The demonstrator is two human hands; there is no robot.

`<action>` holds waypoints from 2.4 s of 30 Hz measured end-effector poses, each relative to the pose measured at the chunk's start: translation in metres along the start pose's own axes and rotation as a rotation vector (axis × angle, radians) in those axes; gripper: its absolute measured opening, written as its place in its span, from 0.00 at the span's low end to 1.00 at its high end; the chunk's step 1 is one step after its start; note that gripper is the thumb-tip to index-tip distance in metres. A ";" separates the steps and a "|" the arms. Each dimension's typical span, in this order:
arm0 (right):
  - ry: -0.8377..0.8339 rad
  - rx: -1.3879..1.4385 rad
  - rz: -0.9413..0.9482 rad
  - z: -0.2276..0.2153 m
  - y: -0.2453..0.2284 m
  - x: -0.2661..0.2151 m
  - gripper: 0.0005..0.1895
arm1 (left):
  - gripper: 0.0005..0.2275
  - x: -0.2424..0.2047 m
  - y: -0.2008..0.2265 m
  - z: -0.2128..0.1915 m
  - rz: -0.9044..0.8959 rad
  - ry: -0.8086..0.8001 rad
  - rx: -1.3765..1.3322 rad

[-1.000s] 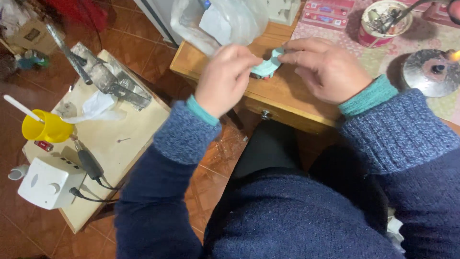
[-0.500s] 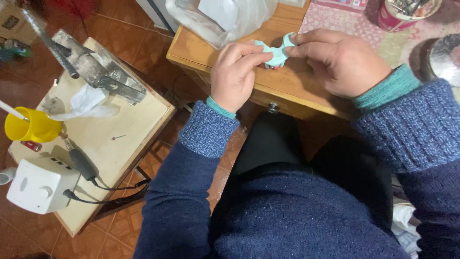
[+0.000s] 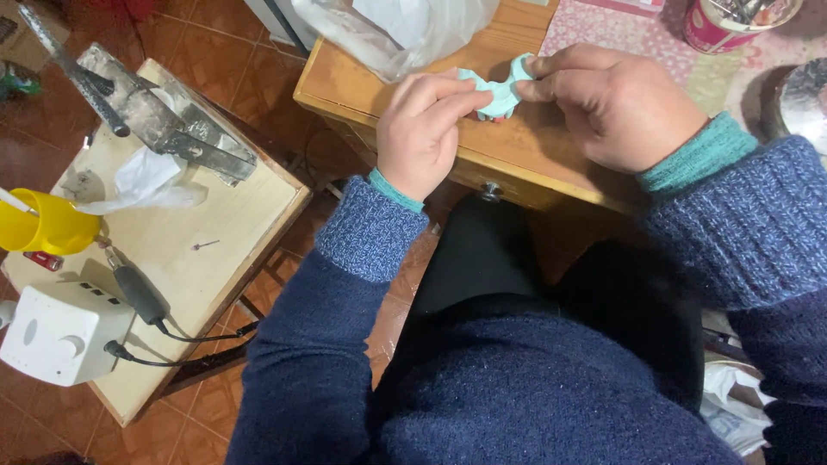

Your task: The person assembles a set of dentures by attaching red wax pieces to a light blue mold. They use a metal tool to scrape and shape the wax, then apply a liquid from a bottle to the dentures. The person also handles a small bowl containing various wax pieces and tools.

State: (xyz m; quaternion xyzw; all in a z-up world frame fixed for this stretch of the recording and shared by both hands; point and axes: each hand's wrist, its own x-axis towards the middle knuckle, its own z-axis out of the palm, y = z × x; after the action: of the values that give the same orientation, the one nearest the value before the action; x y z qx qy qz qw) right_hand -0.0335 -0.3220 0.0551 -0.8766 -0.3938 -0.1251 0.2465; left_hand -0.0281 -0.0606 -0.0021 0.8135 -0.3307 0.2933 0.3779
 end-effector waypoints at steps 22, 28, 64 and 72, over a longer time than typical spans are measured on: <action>-0.045 -0.001 0.026 0.000 0.006 0.000 0.25 | 0.17 0.001 0.001 0.001 -0.001 -0.002 0.003; -0.055 0.001 0.045 0.000 0.006 0.001 0.19 | 0.17 0.002 0.002 0.002 -0.011 0.016 -0.010; 0.101 0.023 -0.058 -0.001 0.003 0.000 0.27 | 0.22 -0.002 0.015 -0.005 -0.056 -0.032 -0.022; 0.076 0.043 0.019 0.005 0.007 -0.001 0.27 | 0.20 -0.003 0.014 0.005 -0.011 0.037 0.045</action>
State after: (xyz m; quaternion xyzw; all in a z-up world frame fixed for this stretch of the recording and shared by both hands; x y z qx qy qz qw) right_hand -0.0285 -0.3238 0.0479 -0.8695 -0.3784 -0.1473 0.2812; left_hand -0.0392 -0.0711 -0.0008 0.8182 -0.3124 0.3136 0.3670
